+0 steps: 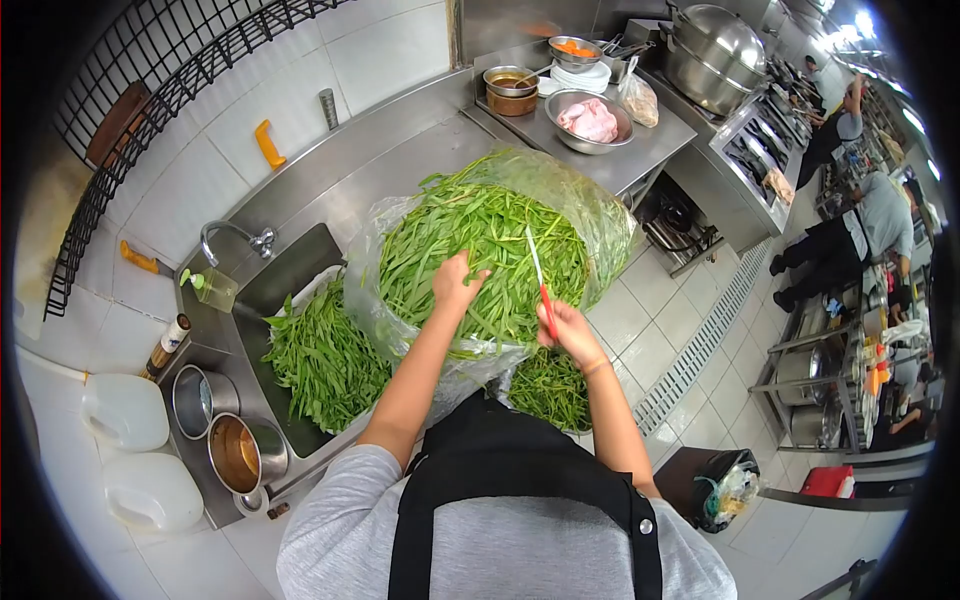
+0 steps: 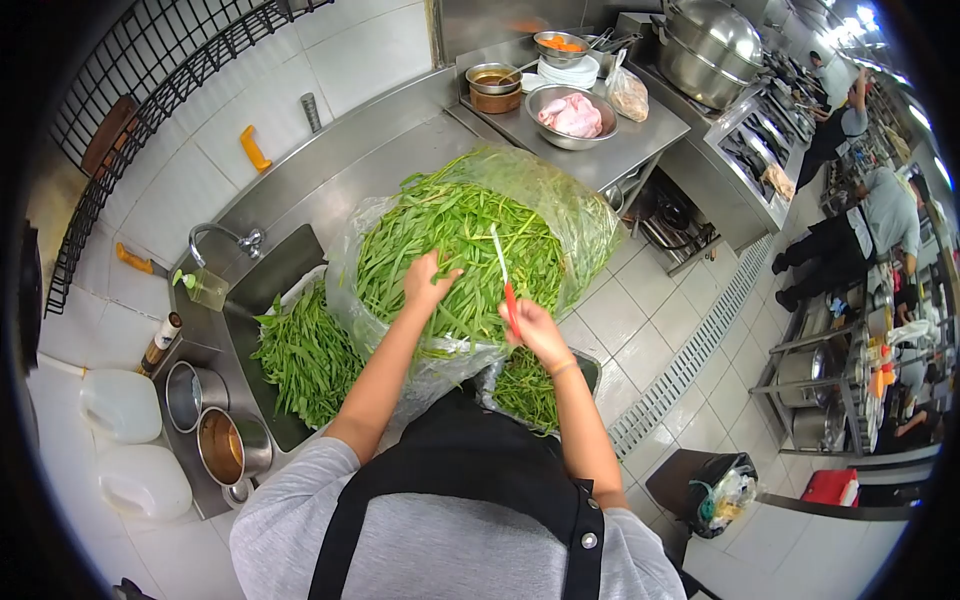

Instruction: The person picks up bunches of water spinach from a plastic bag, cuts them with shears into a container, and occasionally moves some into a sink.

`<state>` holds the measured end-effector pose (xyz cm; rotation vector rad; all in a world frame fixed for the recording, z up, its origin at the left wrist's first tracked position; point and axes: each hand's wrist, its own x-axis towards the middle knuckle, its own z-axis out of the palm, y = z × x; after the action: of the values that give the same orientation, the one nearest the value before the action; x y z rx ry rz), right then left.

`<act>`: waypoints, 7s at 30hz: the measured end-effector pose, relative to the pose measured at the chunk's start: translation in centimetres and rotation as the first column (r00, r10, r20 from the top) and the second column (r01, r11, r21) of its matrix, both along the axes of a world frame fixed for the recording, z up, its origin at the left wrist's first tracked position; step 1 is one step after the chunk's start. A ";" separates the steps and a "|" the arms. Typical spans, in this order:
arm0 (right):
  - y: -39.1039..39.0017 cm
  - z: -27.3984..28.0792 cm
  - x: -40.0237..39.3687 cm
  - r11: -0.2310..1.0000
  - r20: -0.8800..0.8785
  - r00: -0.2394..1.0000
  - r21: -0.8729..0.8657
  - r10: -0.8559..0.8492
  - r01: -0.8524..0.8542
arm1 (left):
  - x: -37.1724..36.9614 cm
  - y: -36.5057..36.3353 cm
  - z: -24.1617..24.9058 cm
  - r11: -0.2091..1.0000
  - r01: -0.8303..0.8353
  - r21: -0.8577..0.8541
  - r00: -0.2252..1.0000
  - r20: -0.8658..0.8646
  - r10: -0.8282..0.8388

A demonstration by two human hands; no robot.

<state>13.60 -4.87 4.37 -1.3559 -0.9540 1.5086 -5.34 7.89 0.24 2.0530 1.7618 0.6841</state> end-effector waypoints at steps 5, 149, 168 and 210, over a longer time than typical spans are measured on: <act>9.1 -5.8 -0.5 0.797 0.553 0.585 0.504 -0.594 0.333 | 0.2 -1.2 1.1 0.991 0.122 -0.050 0.989 0.089 -0.117; 0.6 -2.3 -4.8 0.888 -0.228 0.939 -0.329 0.256 -0.322 | -7.0 -8.4 -2.0 0.929 0.157 -0.336 0.687 0.713 0.142; -2.3 -5.7 -1.0 0.935 -0.189 0.981 -0.340 0.034 -0.098 | -2.0 -3.4 -1.0 0.997 -0.058 -0.053 0.758 0.647 0.078; -4.7 -4.4 -2.5 0.948 -0.274 0.960 -0.285 0.065 -0.145 | -2.0 -5.5 0.8 0.976 -0.035 -0.213 0.998 0.039 0.045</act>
<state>11.05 -9.53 -0.05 -1.2857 -0.6549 1.9238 -7.36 2.41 1.06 1.8515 1.7729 0.5221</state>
